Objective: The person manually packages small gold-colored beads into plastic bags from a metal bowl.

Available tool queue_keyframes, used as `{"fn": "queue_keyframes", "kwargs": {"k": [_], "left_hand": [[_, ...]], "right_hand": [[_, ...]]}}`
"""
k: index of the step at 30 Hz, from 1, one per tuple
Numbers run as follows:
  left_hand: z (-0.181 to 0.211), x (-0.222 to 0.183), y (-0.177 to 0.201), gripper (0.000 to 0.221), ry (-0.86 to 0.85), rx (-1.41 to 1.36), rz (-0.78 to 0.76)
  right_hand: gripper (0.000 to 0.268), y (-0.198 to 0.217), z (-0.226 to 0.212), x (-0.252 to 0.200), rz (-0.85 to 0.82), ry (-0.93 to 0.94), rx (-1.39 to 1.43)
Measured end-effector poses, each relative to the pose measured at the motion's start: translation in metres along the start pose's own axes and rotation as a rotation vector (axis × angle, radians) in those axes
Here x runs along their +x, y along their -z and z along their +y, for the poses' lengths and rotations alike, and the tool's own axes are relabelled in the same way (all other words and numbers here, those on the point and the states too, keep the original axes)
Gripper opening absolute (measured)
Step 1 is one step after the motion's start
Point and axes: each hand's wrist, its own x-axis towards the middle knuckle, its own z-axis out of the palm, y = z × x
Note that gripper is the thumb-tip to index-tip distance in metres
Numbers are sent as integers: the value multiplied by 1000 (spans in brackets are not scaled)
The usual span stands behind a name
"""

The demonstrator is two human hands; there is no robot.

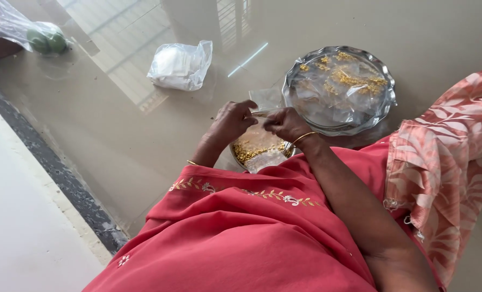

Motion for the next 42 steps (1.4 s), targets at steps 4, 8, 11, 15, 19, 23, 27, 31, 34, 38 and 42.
{"fn": "queue_keyframes", "kwargs": {"k": [4, 8, 11, 15, 19, 23, 27, 31, 34, 38, 42], "left_hand": [[-7, -8, 8, 45, 128, -208, 5], [-45, -21, -8, 47, 169, -764, 145], [-45, -35, -17, 42, 319, -1185, 160], [-37, -42, -32, 35, 306, -1411, 167], [-27, -37, -37, 32, 260, -1398, 90], [-44, -33, -50, 16, 374, -1109, 203], [-43, -29, -51, 11, 371, -381, 232], [-24, -23, -33, 6, 33, -4, 353], [-19, -14, -26, 2, -26, 174, 367], [-22, -4, -23, 7, 42, 228, 70], [-21, 3, -21, 28, -105, 311, -28]], "right_hand": [[13, 17, -4, -13, 54, -76, 393], [11, 31, -29, -22, 115, -190, 619], [12, 30, -31, -25, 128, -196, 757], [10, 24, -20, -22, 149, -245, 857], [11, 21, -17, -21, 103, -270, 884], [13, 13, -6, -15, 3, -336, 873], [21, 5, 26, -7, -70, -461, 832], [25, 8, 34, -4, -32, -515, 479], [27, 12, 40, -1, 16, -485, 264], [28, 14, 40, 2, 329, -195, -163], [33, 26, -18, -13, 480, 84, -218]]}}
